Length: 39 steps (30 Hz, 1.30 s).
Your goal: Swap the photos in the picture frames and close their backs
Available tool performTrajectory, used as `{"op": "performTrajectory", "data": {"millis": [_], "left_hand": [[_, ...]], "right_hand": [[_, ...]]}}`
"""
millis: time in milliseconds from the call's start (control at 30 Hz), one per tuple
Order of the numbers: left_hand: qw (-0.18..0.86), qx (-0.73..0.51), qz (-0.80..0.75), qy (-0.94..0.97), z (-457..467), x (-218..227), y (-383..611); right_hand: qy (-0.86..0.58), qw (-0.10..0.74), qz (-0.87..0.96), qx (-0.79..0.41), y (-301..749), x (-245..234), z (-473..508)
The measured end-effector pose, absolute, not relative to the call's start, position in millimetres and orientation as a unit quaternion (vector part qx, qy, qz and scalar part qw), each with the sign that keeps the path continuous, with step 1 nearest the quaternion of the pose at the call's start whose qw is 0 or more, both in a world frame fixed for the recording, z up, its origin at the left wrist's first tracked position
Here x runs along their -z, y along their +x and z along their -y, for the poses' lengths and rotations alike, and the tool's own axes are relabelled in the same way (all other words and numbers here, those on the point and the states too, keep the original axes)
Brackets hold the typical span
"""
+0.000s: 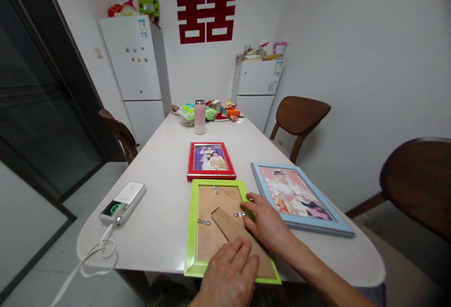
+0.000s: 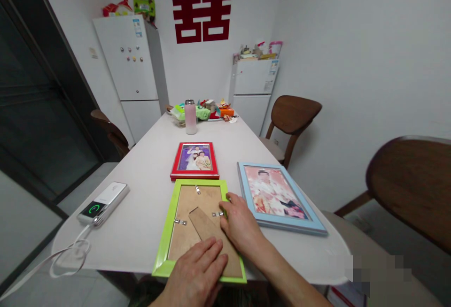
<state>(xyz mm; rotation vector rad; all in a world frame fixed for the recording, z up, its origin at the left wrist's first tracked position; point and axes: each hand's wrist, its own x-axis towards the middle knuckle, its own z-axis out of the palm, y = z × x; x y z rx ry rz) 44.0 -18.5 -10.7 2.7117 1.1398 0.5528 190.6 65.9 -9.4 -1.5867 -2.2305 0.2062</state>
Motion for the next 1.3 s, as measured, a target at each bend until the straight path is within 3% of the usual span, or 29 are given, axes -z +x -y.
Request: {"op": "performTrajectory", "data": {"millis": [167,333,567,667,800,1300], "left_hand": [[0.197,-0.183,-0.409,0.872,14.9,-10.8,28.0],[0.232,-0.165,-0.411,0.866,15.7,-17.7,21.9],[0.182,-0.238,-0.5,0.812,14.1,-4.8,-9.0],[0.139,-0.309,-0.581,0.74,4.0,12.2,-26.1],[0.166,-0.353,-0.592,0.705,-4.1,27.5,-33.0],[0.183,-0.362,-0.604,0.686,1.3,29.8,-28.0]], "right_hand": [[-0.554,0.18,0.811,-0.056,185.1,6.1,-72.2],[-0.557,0.174,0.811,-0.033,183.2,4.5,-72.5],[-0.497,0.231,0.836,-0.042,164.9,-3.8,-60.0],[-0.449,0.212,0.863,-0.097,136.5,-10.1,-53.8],[-0.446,0.179,0.87,-0.111,107.3,-10.5,-55.2],[-0.47,0.22,0.85,-0.093,102.2,1.9,-72.8]]}}
